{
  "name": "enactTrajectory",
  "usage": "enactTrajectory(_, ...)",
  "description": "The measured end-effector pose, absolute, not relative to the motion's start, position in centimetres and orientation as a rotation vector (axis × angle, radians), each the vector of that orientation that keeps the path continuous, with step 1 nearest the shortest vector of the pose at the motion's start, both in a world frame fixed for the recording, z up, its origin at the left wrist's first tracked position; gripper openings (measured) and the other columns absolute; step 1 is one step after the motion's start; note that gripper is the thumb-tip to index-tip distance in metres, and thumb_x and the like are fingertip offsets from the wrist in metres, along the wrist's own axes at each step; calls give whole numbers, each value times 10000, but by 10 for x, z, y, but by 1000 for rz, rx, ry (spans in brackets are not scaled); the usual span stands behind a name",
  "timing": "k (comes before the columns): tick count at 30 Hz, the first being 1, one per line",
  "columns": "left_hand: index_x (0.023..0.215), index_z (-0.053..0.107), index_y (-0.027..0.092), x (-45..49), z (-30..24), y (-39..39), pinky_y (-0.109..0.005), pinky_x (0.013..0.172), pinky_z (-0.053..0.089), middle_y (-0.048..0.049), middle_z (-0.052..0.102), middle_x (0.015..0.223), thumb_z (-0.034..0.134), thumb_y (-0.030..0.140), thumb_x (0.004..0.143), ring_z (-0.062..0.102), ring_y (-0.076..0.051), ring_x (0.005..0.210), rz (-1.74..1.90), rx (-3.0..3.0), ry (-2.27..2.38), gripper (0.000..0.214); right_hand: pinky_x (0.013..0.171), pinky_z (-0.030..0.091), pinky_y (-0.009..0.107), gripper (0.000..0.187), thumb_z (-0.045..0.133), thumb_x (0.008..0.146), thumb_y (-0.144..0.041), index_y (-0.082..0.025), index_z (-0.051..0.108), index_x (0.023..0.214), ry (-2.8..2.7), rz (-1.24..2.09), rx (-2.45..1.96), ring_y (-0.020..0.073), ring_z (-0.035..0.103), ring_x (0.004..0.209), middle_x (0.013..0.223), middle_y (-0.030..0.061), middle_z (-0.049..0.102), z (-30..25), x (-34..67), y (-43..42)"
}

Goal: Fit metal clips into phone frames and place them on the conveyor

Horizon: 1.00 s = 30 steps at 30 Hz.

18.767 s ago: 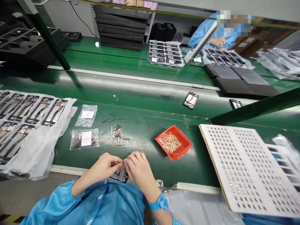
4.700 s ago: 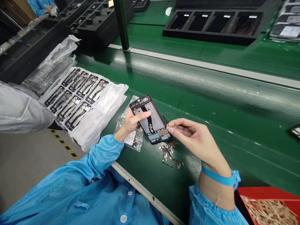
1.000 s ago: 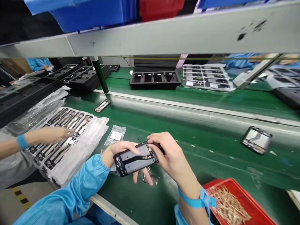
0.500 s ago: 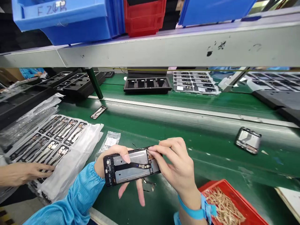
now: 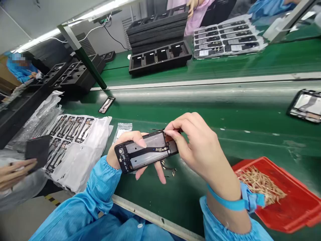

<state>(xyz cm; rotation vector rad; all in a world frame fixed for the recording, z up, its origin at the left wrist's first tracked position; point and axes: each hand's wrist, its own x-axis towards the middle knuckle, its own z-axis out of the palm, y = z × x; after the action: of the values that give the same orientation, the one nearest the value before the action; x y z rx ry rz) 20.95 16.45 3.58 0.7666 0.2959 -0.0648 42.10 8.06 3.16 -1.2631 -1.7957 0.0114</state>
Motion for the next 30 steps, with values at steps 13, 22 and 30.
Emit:
enactTrajectory(13, 1127, 639, 101, 209, 35, 166, -262, 359, 450, -233, 803, 897, 588, 441, 741, 664, -249, 441, -49, 791, 334, 517, 718, 463, 332, 117, 610, 1064, -178, -231, 612, 959, -1801, 147, -1236, 196, 582, 834, 921, 35, 635, 27, 429, 81)
enactTrajectory(22, 1257, 628, 150, 208, 44, 158, -226, 427, 496, -149, 813, 954, 602, 319, 794, 730, -222, 539, 142, 928, 318, 493, 780, 488, 371, 109, 639, 1038, -140, -242, 624, 1001, -1737, -52, -1213, 215, 595, 877, 936, 44, 646, 28, 420, 83)
enactTrajectory(30, 1454, 557, 71, 210, 25, 160, -281, 453, 491, -192, 805, 977, 646, 385, 715, 700, -245, 506, 275, 945, 276, 808, 758, 492, 392, 229, 812, 908, -104, -222, 718, 1081, -1480, -369, -1169, 228, 627, 863, 962, 55, 682, 27, 398, 82)
